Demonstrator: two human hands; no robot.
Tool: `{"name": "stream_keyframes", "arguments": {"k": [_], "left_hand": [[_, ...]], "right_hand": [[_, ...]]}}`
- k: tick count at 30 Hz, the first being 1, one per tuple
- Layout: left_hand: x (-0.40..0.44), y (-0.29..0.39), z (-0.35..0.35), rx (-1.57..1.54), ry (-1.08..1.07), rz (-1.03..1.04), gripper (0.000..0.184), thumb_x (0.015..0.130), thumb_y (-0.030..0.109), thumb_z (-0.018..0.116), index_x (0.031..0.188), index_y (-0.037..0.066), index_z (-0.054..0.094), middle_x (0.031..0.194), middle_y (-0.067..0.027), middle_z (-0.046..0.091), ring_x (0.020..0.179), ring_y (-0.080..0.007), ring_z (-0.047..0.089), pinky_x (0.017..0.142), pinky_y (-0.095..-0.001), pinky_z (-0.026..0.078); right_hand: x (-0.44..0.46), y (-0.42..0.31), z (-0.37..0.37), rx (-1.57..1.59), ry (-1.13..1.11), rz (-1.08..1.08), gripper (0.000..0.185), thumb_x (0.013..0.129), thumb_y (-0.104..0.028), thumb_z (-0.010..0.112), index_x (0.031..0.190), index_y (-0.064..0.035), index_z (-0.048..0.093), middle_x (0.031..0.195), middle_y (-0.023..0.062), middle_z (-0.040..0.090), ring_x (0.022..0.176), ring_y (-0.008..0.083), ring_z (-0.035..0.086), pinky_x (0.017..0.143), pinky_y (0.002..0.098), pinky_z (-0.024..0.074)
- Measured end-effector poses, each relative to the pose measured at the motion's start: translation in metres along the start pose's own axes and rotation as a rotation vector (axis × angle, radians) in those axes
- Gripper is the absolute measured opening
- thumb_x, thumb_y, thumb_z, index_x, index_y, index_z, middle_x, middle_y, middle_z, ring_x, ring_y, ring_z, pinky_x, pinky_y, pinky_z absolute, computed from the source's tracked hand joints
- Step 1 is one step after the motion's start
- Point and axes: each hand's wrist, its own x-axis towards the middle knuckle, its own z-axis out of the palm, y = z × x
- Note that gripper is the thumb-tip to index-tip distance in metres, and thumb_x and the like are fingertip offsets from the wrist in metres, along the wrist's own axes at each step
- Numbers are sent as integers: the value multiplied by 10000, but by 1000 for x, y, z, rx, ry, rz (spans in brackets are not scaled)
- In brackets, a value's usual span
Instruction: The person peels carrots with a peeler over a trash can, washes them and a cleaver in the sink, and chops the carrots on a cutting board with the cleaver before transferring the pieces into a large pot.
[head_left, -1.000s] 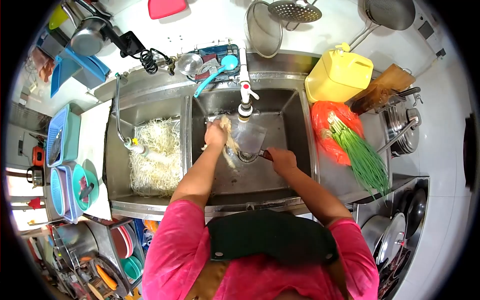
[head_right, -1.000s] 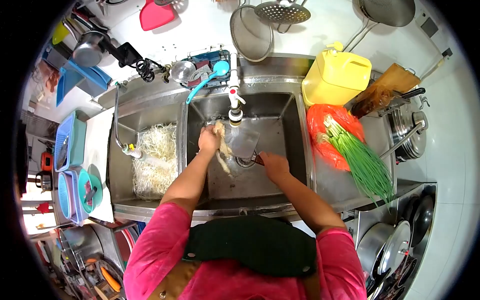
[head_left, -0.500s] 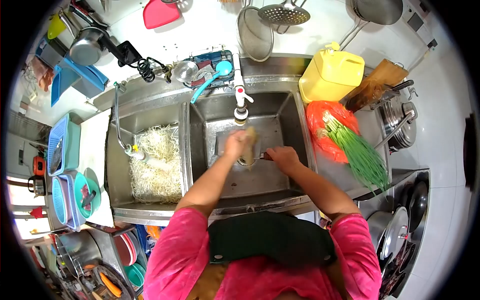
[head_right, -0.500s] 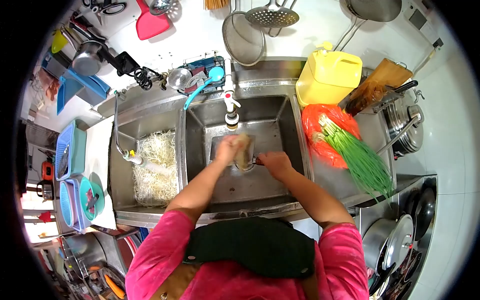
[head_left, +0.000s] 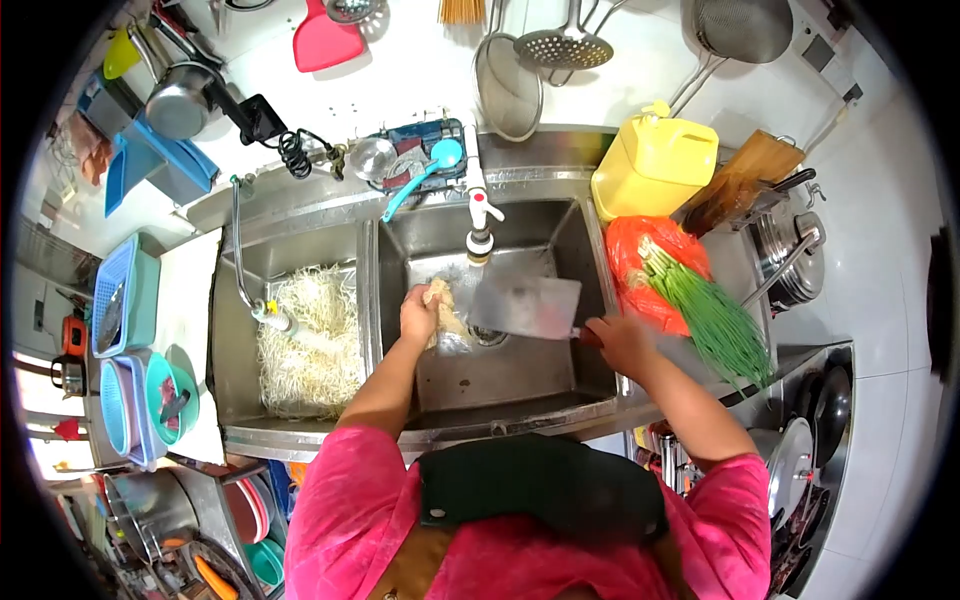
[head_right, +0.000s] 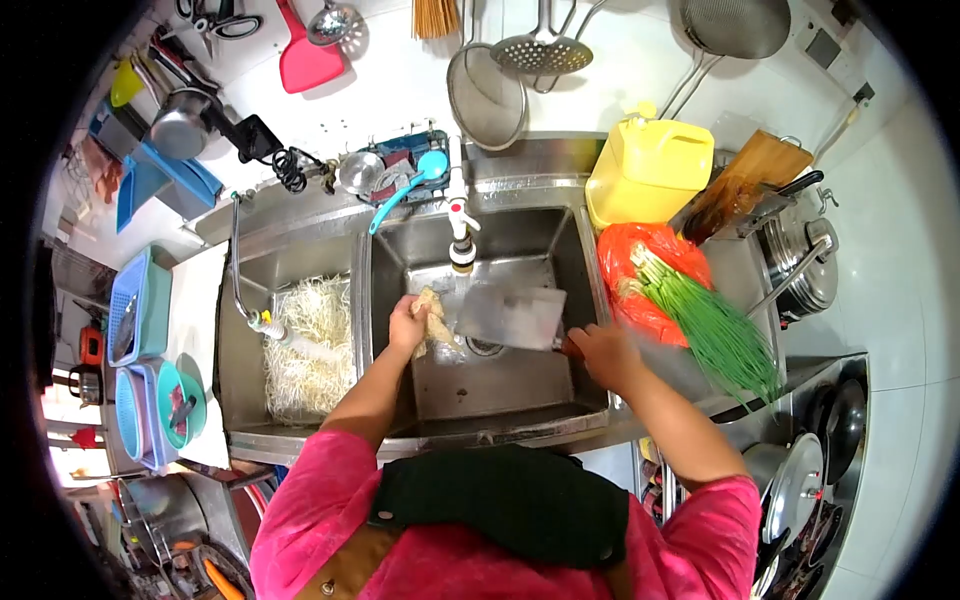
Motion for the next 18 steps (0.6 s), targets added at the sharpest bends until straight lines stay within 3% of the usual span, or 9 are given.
{"name": "stream_keyframes", "arguments": {"k": [1,2,4,8,10,12,14,16,18], "left_hand": [[11,-23,12,-255,-32,5,227,769,140,631,955,21,579,949,-156,569,863,-327,559,772,-350,448],[14,-1,2,-257,-34,19,227,769,140,631,955,21,579,949,-156,569,863,-327,559,772,-350,448],[7,83,-46,-216,100,486,223,744,91,640,946,18,582,933,-143,570,852,-310,556,770,-346,448],[79,172,-100,135,525,860,284,680,36,620,962,44,588,912,-147,559,886,-322,529,796,-390,426],[119,202,-110,400,477,717,392,660,156,687,1031,87,585,973,-131,561,929,-300,528,784,-408,410],[121,216,-107,627,365,564,557,691,245,689,1202,125,502,1220,-177,453,1130,-338,412,918,-386,348],[110,220,-94,585,438,646,517,722,237,672,1196,115,504,1282,-207,382,1190,-357,344,975,-388,294],[105,208,-83,248,288,794,428,755,218,646,1150,95,536,1251,-227,408,1176,-358,365,976,-406,291],[91,196,-64,36,169,743,263,786,235,625,980,57,624,1185,-231,460,1104,-352,432,941,-401,327]], "right_hand": [[-8,-5,-18,-7,10,4,165,754,-112,525,918,-128,536,822,84,572,758,283,589,634,392,465],[-16,-11,-37,-27,-25,22,175,754,-107,529,927,-131,541,841,93,564,763,288,590,636,394,468],[-27,-18,-59,-45,-60,57,185,754,-101,533,936,-134,547,860,101,556,768,294,591,637,395,471],[-32,-32,-99,-113,-262,14,254,755,-104,539,1004,-146,557,902,122,543,812,301,589,654,407,477],[-34,-40,-122,-70,-271,53,280,719,-129,596,991,-102,537,909,128,545,833,307,588,670,417,477],[-41,-47,-164,37,-190,100,363,666,-151,665,980,-78,499,921,144,554,833,319,581,672,420,474],[-48,-41,-210,60,-131,188,316,667,-146,671,953,-101,545,855,108,594,832,295,582,692,401,471],[-56,-26,-262,-178,-96,307,311,664,-186,681,958,-144,588,863,66,622,848,256,589,717,383,468],[-59,-18,-316,-318,-30,461,282,621,-111,690,894,-122,618,780,30,645,768,212,616,670,357,483]]}}
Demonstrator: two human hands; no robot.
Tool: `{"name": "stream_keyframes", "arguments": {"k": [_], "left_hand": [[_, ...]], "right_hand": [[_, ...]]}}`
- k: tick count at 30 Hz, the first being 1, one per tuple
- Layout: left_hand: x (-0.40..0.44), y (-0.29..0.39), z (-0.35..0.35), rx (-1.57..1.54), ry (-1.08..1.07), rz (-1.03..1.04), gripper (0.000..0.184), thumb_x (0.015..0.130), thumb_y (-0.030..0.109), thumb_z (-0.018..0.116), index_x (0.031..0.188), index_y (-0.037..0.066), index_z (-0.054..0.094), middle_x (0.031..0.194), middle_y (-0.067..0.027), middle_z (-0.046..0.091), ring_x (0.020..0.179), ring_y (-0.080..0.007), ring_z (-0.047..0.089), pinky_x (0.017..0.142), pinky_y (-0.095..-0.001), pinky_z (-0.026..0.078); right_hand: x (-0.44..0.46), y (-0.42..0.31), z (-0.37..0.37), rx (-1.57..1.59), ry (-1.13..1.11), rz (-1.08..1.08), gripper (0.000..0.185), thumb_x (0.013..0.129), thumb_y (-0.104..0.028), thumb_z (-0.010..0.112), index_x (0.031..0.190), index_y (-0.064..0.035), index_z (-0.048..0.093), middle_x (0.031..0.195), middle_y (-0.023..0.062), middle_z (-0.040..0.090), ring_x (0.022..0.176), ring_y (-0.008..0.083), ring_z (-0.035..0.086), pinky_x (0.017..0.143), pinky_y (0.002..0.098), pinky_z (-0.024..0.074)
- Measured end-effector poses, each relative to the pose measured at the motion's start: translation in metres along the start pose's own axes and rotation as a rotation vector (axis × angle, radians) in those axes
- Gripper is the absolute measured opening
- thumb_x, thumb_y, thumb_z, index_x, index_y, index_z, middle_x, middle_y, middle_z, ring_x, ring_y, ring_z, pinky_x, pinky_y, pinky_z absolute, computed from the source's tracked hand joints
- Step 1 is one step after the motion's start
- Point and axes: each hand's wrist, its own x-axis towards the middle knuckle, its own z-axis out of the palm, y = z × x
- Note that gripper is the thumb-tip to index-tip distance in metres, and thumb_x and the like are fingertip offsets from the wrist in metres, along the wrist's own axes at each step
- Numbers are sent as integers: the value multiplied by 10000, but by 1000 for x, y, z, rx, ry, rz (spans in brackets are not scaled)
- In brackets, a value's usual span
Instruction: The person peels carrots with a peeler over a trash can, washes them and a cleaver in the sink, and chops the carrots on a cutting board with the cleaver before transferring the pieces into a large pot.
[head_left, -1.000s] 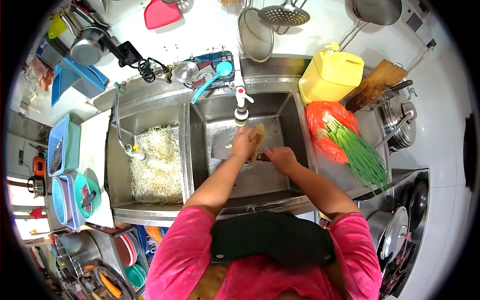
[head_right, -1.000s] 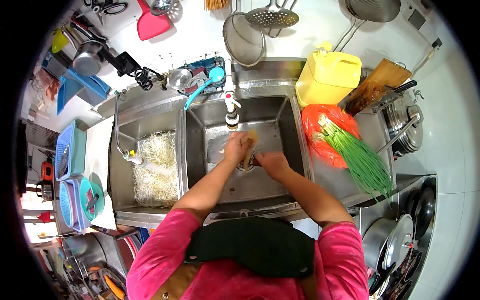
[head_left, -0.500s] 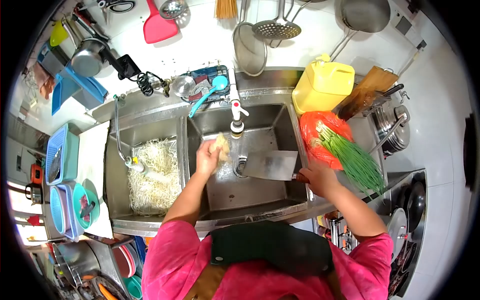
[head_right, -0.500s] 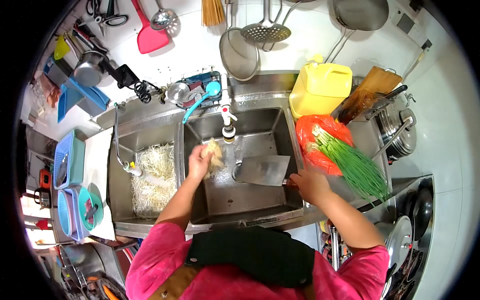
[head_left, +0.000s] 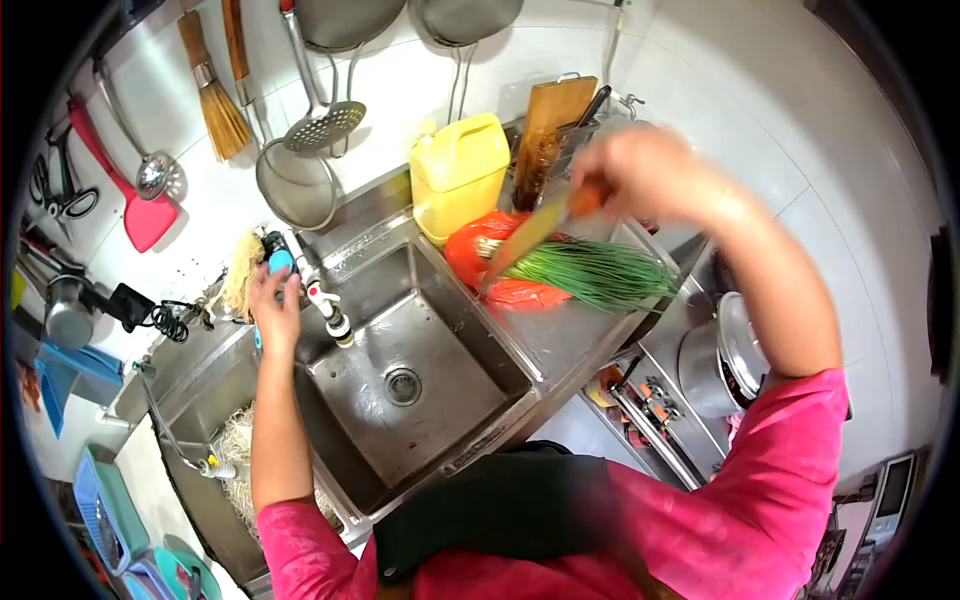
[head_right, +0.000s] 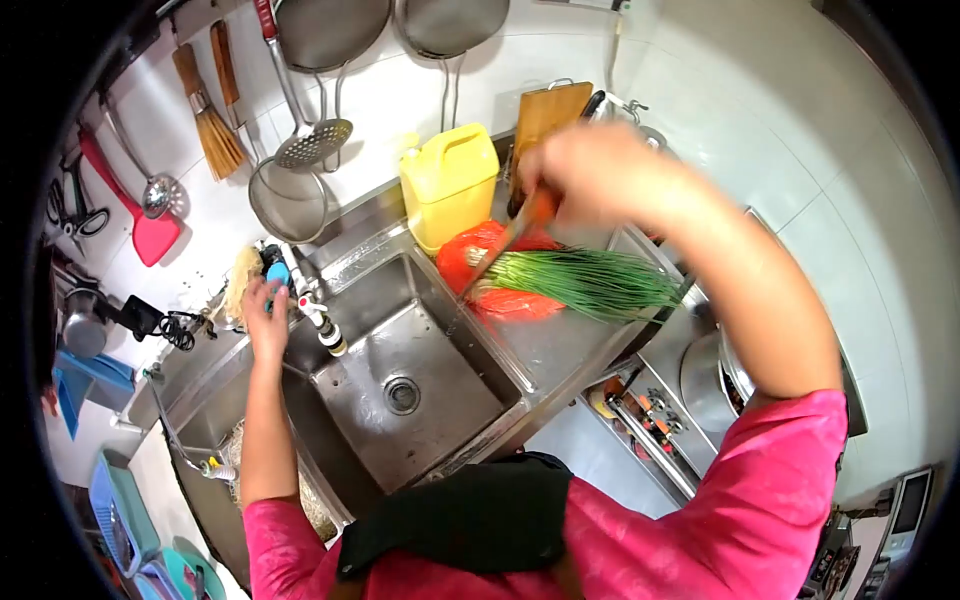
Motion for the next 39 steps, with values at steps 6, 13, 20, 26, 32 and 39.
{"name": "stream_keyframes", "arguments": {"k": [6,13,20,26,32,39], "left_hand": [[-31,16,34,-180,-179,-330,270,711,285,704,847,58,651,959,-144,551,883,-250,525,754,-326,420],[-22,39,27,-2,-360,-306,134,709,-61,507,788,35,559,744,-88,602,681,-144,553,635,-253,427],[-66,80,22,86,-65,-419,307,695,-132,449,965,-1,514,1045,-89,567,855,-170,532,752,-246,433],[-195,84,-33,147,-24,-594,280,708,-89,476,961,9,544,1280,-166,406,1112,-285,477,806,-306,466],[-329,119,-91,257,27,-740,267,692,-81,474,924,21,558,1204,-197,450,1109,-341,461,847,-349,446],[-461,179,-127,502,-46,-1027,231,641,-54,528,863,-10,577,1040,-180,539,1002,-337,512,886,-369,406]], "right_hand": [[54,109,-51,-247,236,108,241,564,-114,730,782,-67,641,750,82,641,719,254,617,607,363,479],[131,202,-50,-291,162,199,359,527,-128,732,867,-64,639,848,62,648,818,223,614,663,343,488],[197,267,-25,-302,82,103,387,498,-134,728,867,-54,641,836,73,656,777,229,621,637,338,485],[229,294,-15,-227,7,88,285,501,-112,731,764,-27,662,767,90,660,688,229,624,606,346,485],[255,311,-17,-135,-100,80,328,511,-151,785,798,-30,681,781,104,664,673,229,626,640,350,497],[286,317,32,-343,-28,177,500,435,-348,836,782,-32,664,914,136,630,866,247,583,791,381,450]]}}
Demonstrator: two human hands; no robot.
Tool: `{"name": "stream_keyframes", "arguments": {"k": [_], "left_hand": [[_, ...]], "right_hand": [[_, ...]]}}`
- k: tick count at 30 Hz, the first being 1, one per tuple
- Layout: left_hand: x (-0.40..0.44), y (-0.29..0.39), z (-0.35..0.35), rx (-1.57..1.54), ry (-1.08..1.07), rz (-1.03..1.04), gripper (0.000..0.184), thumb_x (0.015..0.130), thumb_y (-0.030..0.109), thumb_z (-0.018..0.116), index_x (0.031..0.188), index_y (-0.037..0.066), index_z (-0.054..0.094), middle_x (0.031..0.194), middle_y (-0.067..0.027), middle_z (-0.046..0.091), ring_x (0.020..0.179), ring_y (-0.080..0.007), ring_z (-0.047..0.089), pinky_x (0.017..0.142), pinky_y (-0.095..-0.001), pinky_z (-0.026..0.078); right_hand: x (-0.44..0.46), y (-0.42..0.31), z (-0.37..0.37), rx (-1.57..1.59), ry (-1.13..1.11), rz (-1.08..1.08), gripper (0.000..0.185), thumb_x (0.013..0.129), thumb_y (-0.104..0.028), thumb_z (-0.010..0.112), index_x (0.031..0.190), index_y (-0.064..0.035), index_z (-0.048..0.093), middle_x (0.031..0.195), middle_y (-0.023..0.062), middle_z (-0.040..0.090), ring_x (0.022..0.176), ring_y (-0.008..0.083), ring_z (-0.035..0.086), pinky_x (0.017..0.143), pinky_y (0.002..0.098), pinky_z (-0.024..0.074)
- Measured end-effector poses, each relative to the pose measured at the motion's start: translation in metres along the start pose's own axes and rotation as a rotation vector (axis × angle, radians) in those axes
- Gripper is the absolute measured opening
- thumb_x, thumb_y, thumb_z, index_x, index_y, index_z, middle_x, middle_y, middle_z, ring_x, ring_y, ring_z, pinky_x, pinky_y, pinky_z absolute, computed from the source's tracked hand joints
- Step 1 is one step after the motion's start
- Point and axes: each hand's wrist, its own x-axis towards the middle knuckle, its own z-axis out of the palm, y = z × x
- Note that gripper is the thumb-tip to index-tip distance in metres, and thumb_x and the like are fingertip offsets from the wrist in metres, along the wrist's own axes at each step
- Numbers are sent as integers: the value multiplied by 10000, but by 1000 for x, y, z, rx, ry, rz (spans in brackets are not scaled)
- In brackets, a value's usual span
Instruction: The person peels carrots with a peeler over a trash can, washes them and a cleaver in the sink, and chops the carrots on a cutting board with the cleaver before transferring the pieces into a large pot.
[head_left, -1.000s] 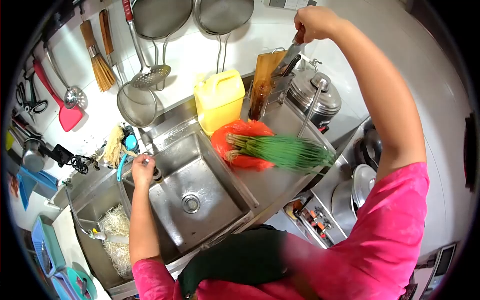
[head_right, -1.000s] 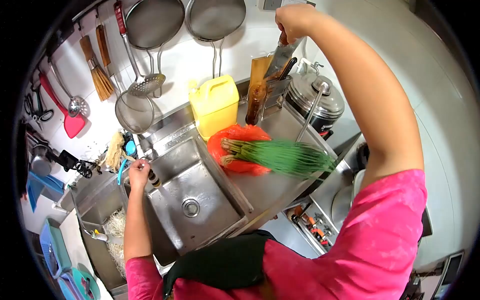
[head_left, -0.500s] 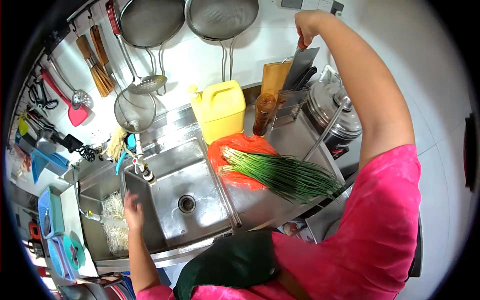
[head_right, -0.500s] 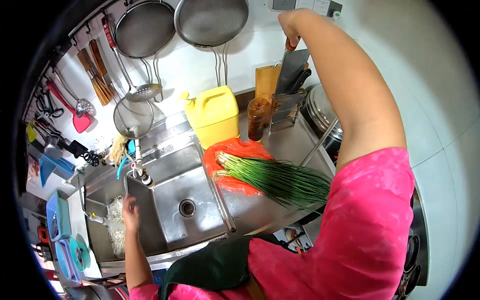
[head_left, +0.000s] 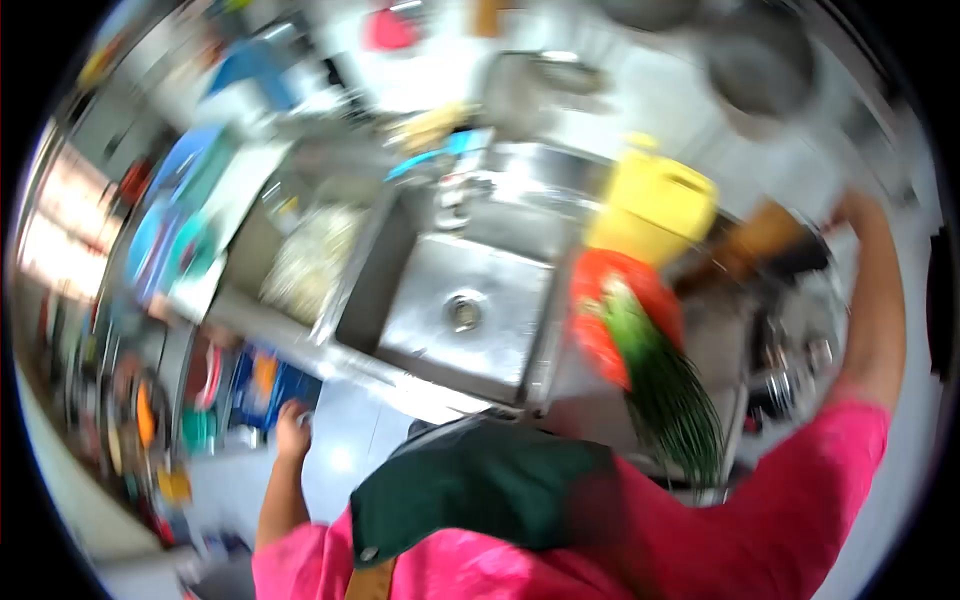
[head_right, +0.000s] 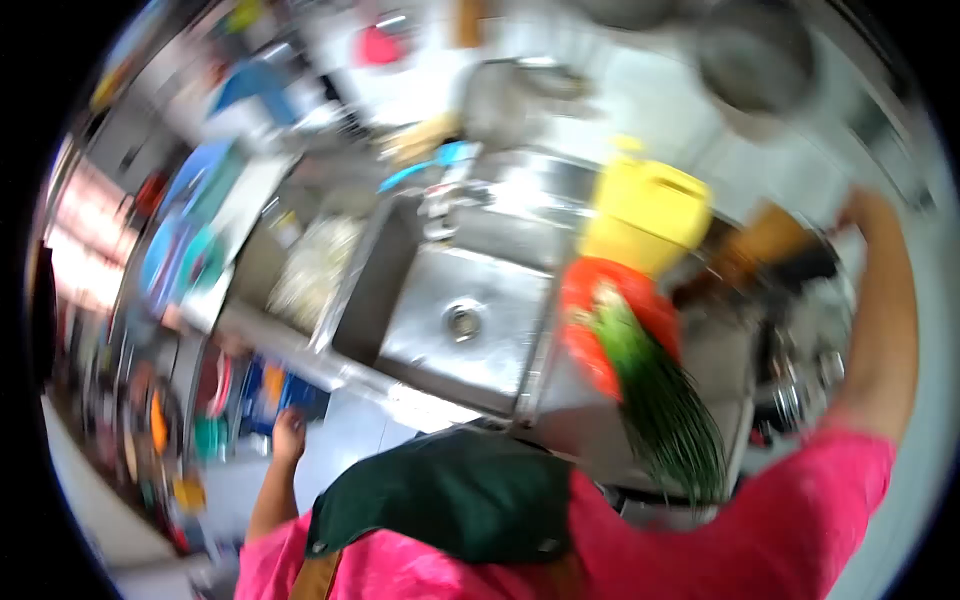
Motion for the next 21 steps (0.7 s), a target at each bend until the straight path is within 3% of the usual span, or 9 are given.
{"name": "stream_keyframes", "arguments": {"k": [3,6,7,9,11,14,16,19,21], "left_hand": [[-69,2,-12,0,-100,-438,225,692,17,532,905,33,602,1053,-173,537,978,-317,538,841,-365,447],[-127,-49,-7,202,-254,-541,260,688,74,560,942,70,616,1014,-181,567,939,-318,562,833,-364,457],[-142,-59,-10,195,-247,-564,260,688,74,560,942,70,616,1014,-181,567,939,-318,562,833,-364,457],[-168,-76,-11,135,-392,-700,291,681,127,588,966,75,617,947,-194,601,900,-316,582,827,-363,460],[-183,-87,-12,121,-409,-724,314,679,153,603,980,62,612,891,-199,621,899,-311,586,827,-361,458],[-202,-115,-12,38,-396,-671,326,684,176,619,985,52,603,915,-198,618,905,-323,583,817,-370,456],[-209,-147,-1,8,-347,-637,324,685,182,623,981,51,603,932,-195,615,912,-325,579,818,-371,455],[-221,-172,-6,-96,-284,-624,301,689,178,629,960,50,604,997,-172,603,945,-313,564,826,-355,445],[-235,-199,-4,-191,-213,-681,291,695,160,624,958,39,600,972,-163,614,943,-296,570,825,-345,443]], "right_hand": [[108,49,98,66,8,-133,336,447,-198,801,687,-29,638,789,104,626,734,211,573,679,370,471],[166,63,176,165,-94,-117,204,459,-48,765,593,-25,612,665,73,621,602,174,563,566,360,492],[153,61,179,433,-64,-72,187,467,4,737,564,-25,580,630,63,592,579,175,551,519,354,481],[128,50,192,594,25,-103,230,446,103,646,667,60,598,677,122,617,601,205,570,522,370,465],[128,46,218,796,-22,-55,200,490,64,643,686,58,603,651,155,613,630,249,600,594,345,473],[43,-10,159,453,142,-78,203,628,-16,626,824,34,622,778,175,629,702,276,604,678,347,473],[3,-43,125,455,726,102,241,797,-131,533,995,-11,599,947,179,607,831,299,582,768,341,451],[-28,-95,84,629,1002,-45,286,874,-197,431,1069,-48,578,1019,163,581,932,314,544,818,352,429],[-55,-163,63,663,1014,-163,268,866,-182,463,1071,-57,581,1028,141,581,938,271,551,808,345,434]]}}
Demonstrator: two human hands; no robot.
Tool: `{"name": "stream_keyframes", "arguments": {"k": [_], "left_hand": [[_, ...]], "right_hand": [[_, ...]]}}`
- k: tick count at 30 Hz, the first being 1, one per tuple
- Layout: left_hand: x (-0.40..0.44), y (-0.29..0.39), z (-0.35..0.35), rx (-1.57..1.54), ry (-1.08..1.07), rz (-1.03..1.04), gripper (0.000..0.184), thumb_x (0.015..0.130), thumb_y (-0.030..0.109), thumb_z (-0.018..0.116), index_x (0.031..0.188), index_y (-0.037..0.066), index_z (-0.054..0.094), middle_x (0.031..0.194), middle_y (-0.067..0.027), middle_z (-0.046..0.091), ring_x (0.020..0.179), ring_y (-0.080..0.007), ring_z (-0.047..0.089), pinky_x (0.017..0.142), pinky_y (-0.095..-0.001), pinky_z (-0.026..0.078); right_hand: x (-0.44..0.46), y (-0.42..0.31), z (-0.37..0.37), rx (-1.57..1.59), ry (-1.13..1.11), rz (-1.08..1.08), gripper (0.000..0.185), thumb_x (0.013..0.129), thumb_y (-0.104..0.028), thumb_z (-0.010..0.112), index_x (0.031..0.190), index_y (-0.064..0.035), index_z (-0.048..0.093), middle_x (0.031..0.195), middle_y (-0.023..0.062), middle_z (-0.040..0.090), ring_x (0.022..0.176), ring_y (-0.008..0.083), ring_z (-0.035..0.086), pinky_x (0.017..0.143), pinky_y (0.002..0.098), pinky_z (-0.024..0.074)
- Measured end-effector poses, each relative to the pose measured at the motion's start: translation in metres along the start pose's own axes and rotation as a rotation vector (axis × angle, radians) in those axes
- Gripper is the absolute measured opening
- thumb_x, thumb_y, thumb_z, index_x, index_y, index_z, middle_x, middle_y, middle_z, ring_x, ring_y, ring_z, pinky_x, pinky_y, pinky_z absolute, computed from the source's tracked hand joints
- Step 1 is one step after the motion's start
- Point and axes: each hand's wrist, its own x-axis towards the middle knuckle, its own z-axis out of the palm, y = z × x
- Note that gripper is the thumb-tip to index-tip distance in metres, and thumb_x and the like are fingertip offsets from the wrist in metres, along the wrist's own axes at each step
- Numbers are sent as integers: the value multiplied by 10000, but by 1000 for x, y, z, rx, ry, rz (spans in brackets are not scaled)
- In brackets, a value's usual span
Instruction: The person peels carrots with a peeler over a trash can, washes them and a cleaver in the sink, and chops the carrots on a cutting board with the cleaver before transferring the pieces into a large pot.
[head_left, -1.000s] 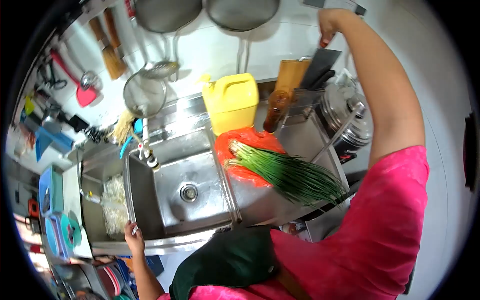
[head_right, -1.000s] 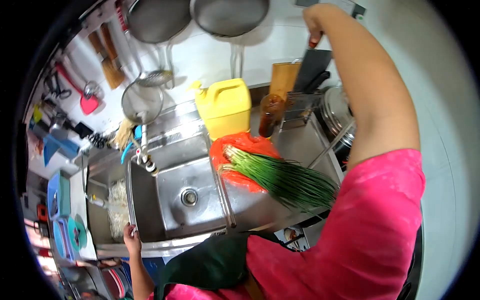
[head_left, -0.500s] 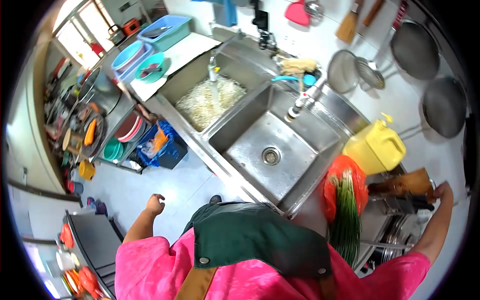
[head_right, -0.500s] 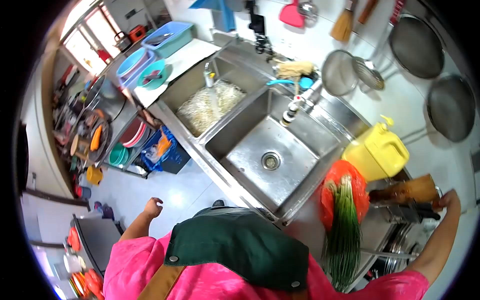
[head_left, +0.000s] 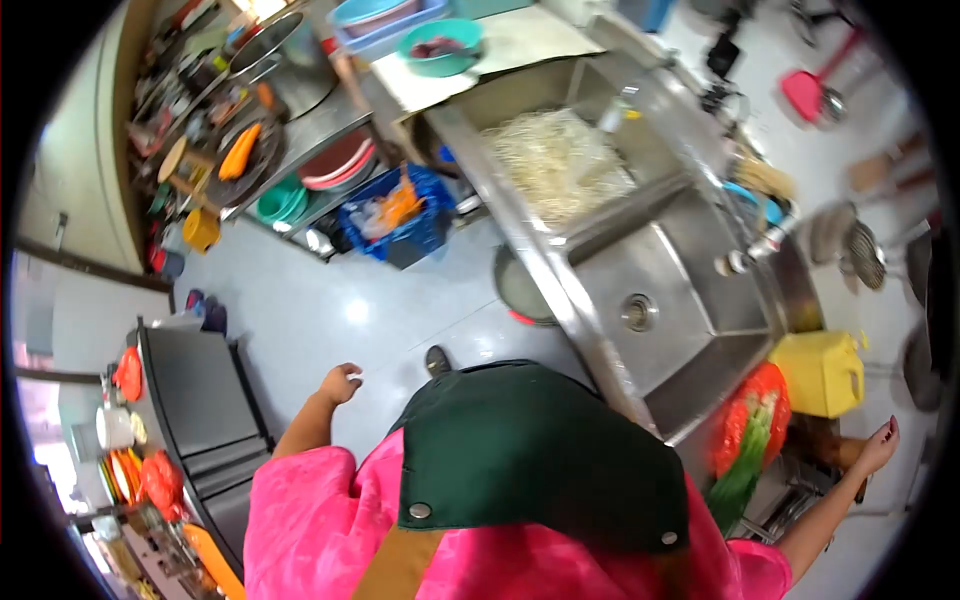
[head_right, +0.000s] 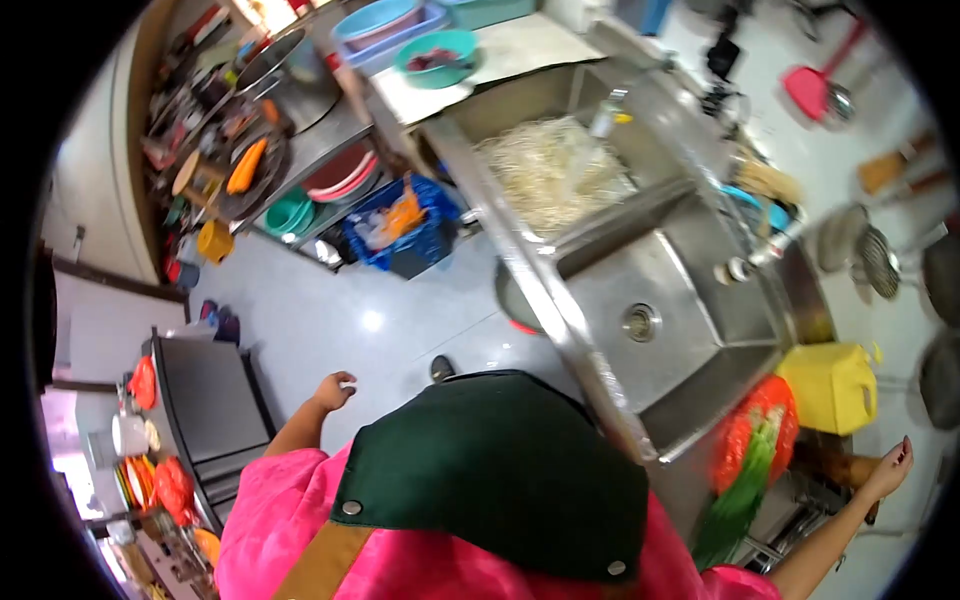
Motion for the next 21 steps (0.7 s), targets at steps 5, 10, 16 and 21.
{"name": "stream_keyframes", "arguments": {"k": [5,10,16,21], "left_hand": [[5,-108,1,-166,29,-234,306,713,177,601,982,32,587,976,-161,616,944,-293,574,827,-329,443],[6,-217,-23,-60,86,-30,287,715,202,593,913,-6,594,794,-182,629,740,-297,607,696,-358,482],[74,-365,16,-733,209,-249,197,789,84,551,970,6,553,701,-36,565,579,-126,531,534,-247,450],[104,-298,-21,-288,-19,-254,202,784,88,555,969,6,556,707,-42,573,583,-123,530,530,-245,445]], "right_hand": [[-116,-223,71,755,-335,-258,188,829,-47,471,976,-17,583,1007,111,567,966,240,530,838,332,416],[-185,-474,-11,705,-641,-641,194,676,-17,623,868,-43,609,970,127,581,982,292,531,845,358,423],[-129,-467,24,148,-297,-121,474,726,-148,622,1172,-78,479,1120,141,514,1051,324,467,881,417,374],[-96,-405,129,323,-586,418,542,775,-213,622,1195,69,428,1121,180,529,1078,263,476,900,332,364]]}}
